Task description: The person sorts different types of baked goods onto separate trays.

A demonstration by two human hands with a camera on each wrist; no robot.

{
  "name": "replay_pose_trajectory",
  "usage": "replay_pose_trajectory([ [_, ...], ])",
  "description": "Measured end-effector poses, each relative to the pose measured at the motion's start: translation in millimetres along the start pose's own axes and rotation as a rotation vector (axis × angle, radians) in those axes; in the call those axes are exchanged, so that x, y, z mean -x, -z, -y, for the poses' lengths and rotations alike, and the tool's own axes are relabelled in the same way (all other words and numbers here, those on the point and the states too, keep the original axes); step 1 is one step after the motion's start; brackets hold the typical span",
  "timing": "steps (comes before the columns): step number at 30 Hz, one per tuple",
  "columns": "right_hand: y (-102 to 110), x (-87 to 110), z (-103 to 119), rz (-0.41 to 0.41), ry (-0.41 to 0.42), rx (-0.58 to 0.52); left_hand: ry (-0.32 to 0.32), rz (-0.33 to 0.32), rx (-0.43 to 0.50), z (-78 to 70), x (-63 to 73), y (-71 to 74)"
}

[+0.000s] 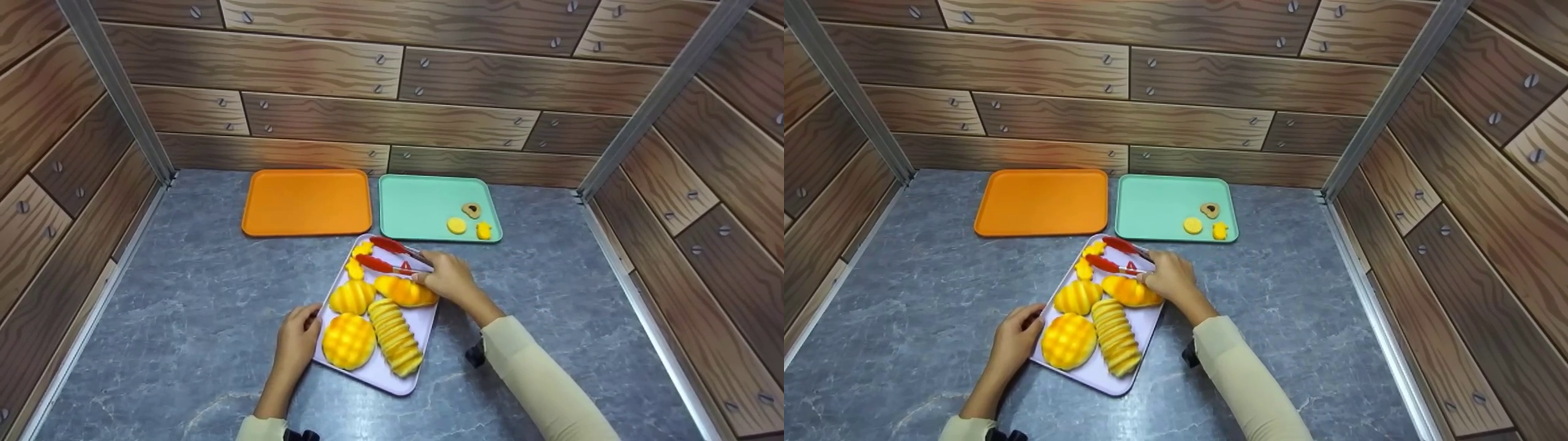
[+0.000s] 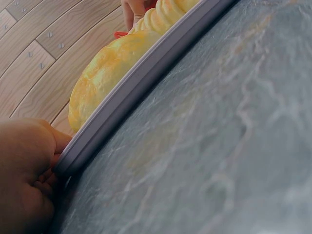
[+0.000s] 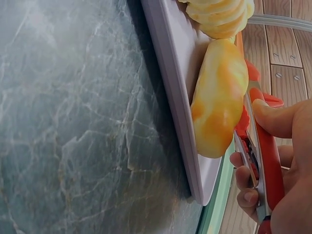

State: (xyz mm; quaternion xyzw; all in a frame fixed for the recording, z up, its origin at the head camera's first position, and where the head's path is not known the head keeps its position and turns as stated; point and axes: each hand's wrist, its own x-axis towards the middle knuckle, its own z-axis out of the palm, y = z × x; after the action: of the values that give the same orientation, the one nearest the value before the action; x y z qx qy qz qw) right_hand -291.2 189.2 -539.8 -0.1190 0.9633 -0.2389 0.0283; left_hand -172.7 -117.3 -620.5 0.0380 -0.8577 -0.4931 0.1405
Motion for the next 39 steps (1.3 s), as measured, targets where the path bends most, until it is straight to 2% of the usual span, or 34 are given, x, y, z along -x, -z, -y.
replay_pose_trajectory([
  [8, -2, 8.0, -6, -0.05, 0.036, -0.021, 0.007, 0.003, 0.001, -1.0, -0.1, -0.8],
  [22, 15, 17.0, -27, -0.111, 0.009, -0.057, -0.006, 0.005, -0.003, -0.6, 0.5, 0.6],
  [32, 33, 9.5, -51, -0.178, -0.138, -0.044, -0.007, -0.008, 0.002, -0.2, 1.1, -0.8],
  [39, 36, 0.1, -73, -0.253, -0.193, -0.031, 0.01, -0.007, 0.003, -0.5, 1.3, -0.9],
])
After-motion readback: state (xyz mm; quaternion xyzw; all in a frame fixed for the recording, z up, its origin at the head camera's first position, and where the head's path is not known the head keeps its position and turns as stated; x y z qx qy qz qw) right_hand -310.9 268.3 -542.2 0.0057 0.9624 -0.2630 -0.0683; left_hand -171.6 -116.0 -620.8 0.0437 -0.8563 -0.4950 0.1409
